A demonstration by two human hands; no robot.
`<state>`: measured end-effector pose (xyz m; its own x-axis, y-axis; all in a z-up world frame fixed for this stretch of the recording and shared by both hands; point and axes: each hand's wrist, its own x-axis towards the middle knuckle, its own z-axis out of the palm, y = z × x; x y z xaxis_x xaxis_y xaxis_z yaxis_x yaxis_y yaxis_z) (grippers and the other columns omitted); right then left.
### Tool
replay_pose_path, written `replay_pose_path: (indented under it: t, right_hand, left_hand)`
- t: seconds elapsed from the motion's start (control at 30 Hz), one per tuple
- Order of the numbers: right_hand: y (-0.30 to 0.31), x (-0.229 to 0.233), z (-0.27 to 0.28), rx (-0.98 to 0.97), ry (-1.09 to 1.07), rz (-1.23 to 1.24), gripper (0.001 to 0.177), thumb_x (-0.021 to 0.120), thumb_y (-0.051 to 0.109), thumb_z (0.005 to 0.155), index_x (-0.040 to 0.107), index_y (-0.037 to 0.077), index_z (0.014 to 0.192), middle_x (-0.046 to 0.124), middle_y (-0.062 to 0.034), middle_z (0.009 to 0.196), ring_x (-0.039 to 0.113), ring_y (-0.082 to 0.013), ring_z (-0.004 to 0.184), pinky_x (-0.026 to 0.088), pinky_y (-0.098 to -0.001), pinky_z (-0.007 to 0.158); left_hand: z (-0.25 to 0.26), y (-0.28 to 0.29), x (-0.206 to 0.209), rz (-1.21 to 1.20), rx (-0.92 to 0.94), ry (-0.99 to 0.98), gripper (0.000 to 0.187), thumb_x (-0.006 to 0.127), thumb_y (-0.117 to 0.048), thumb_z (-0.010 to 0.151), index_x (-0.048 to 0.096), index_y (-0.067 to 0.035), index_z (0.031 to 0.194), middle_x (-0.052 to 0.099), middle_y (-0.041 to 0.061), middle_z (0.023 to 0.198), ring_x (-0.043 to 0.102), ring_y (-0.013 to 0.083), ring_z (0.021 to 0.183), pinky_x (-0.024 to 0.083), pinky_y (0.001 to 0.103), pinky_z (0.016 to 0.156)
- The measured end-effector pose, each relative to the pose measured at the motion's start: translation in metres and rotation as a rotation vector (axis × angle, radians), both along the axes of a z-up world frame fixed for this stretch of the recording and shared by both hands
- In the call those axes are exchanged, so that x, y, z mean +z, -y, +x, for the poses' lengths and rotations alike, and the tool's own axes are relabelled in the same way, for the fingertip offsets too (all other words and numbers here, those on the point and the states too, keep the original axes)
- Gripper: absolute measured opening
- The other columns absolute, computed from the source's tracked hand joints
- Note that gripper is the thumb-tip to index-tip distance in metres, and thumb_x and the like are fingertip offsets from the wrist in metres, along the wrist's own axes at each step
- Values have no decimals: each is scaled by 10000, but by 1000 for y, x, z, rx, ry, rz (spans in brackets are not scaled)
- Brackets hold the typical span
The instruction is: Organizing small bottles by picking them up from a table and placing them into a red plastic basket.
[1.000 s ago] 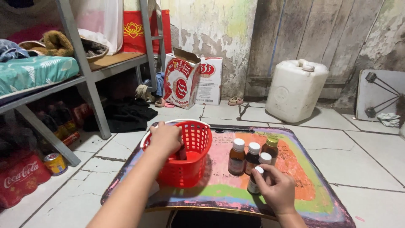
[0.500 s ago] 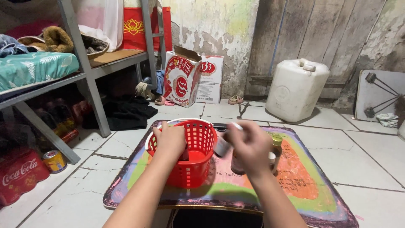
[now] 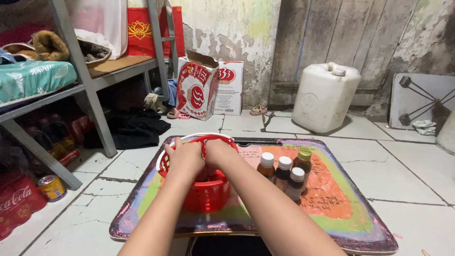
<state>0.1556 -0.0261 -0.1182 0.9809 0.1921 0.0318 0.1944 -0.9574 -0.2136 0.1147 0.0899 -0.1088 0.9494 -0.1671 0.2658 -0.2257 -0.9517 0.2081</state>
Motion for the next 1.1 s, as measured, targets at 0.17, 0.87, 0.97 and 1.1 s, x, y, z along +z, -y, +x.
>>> replay_pose_path:
  t: [0.17,0.87,0.97,1.1]
  right_hand:
    - [3,-7,13,-6,0,98,283,691,121,692,679,8,952,676,-206,917,663,-385,918,535,-510,773]
    - [146,-48,-186,-396,854,546,355,672,244,774,597,148,1107,559,-9,770,531,-121,590,449,-258,518]
    - [145,-46,-188,-451,762,589,441,688,249,751,560,157,1163,588,-10,798,563,-115,571,471,-250,503]
    - [147,-46,-188,-464,718,597,478,718,276,724,572,138,1158,567,4,727,527,-96,515,441,-229,454]
  left_hand:
    - [-18,3,14,10,11,-23,267,607,-269,817,669,-119,1030,664,146,968,363,373,1225,140,672,1030]
    - [-20,4,24,-130,19,49,293,672,-336,750,689,-147,973,686,70,959,496,361,1068,178,662,1027]
    - [-31,4,38,-201,-5,43,263,614,-269,783,701,-129,988,701,70,947,570,329,972,208,604,1042]
    - [-58,33,58,-359,-275,273,318,658,-218,755,667,-63,1033,668,85,1064,634,276,912,503,390,818]
